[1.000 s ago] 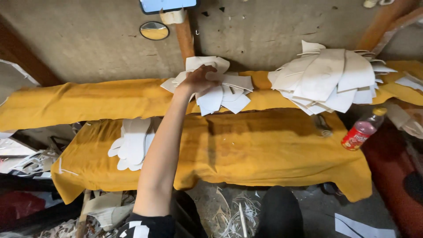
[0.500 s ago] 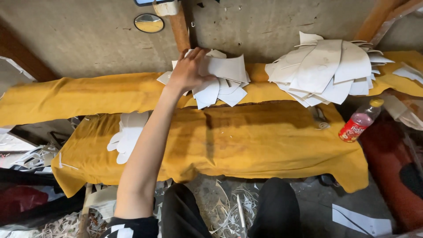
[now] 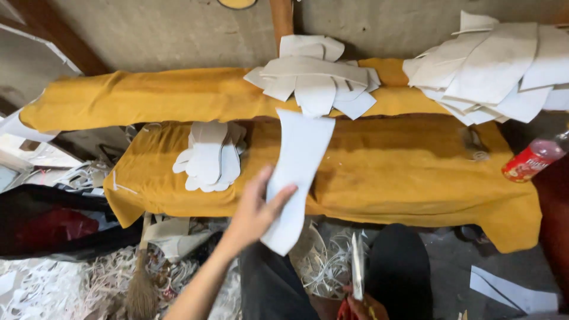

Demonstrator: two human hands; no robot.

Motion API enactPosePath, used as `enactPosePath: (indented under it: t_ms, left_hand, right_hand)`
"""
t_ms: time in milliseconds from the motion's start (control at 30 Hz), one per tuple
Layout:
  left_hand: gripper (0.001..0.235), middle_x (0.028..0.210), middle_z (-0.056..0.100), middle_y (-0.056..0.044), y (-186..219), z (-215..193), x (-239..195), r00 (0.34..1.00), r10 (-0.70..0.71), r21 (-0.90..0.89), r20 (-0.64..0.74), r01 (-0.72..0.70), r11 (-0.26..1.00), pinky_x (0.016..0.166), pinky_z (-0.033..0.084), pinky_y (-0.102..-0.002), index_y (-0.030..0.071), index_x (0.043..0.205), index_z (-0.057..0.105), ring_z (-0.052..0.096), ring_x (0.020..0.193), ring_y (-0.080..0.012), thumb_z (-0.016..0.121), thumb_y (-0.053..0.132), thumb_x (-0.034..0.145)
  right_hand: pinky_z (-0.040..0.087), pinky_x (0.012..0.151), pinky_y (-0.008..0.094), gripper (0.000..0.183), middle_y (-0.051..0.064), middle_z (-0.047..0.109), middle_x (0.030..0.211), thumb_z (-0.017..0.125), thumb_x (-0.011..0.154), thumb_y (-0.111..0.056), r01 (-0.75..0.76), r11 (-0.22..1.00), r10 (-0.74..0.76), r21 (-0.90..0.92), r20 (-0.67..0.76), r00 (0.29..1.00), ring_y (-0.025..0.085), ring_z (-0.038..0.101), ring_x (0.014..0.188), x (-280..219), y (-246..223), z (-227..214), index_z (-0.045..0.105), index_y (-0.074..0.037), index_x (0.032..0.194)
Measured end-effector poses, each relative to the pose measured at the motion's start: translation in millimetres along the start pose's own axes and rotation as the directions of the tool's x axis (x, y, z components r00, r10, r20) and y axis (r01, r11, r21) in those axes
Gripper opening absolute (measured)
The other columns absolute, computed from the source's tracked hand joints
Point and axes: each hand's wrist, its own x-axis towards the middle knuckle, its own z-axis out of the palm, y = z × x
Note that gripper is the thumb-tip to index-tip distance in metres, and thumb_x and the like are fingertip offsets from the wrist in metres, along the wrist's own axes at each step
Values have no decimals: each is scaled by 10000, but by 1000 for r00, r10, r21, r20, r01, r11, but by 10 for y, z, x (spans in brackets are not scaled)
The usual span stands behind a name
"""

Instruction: The person uses scissors to cut white shoe insoles along a marked outline. They trim each insole one at a time, then place the finished pieces on a nearby table. The process is repeated for several insoles.

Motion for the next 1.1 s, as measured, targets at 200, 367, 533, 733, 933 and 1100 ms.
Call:
enactPosePath:
  t_ms: [200,367,533,733,933,1100]
  left_hand:
    - [278,1121,699,-51,-137,736,-1517,890,-399,-536,221,453,712,868,523,-263,42,1239,636,645,1008,-112,643,172,993]
    - [315,1185,737,-99,22,1057,-1935,814,-524,-733,252,514,446,868,552,-307,17,1269,640,691,1049,-166,665,133,976]
    - [255,1102,731,-94,113,816,-1688,872,-447,-727,199,437,530,849,557,-308,8,1156,645,678,1009,-161,724,133,948]
    - [151,847,732,-42,199,801,-1536,802,-558,-720,213,515,465,582,504,-277,38,909,722,656,718,-110,770,181,899]
    - [263,1048,790,-181,458,710,-1449,831,-507,-844,229,429,322,787,653,-388,-50,1123,717,774,894,-264,712,128,930]
    - [211,874,771,-145,563,752,-1417,839,-489,-866,239,412,284,686,638,-365,-59,984,736,745,768,-226,721,147,943]
  right_hand:
    - [590,570,347,367,200,767,836,647,928,-223,-193,831,121,-522,-169,978,240,708,608,-670,-211,937,641,37,1187]
    - [569,991,358,576,161,810,1248,776,750,-99,-365,670,218,-646,-298,929,252,751,1188,-701,-425,1304,659,-20,1308]
    - [555,804,323,309,117,789,894,806,777,-114,-573,442,311,-690,-482,819,201,732,861,-791,-476,1547,777,-19,1069]
    - [547,801,293,270,87,828,940,770,815,-172,-425,473,318,-772,-301,899,146,755,912,-991,-660,1652,768,-19,1038]
    - [430,858,306,395,187,755,1066,545,884,-57,-747,537,355,-392,-698,622,236,667,1018,-924,-778,1801,757,6,1211]
    - [340,451,181,278,92,469,773,563,1035,-214,-756,649,432,-83,-778,456,109,448,663,-928,-630,1642,728,8,1053]
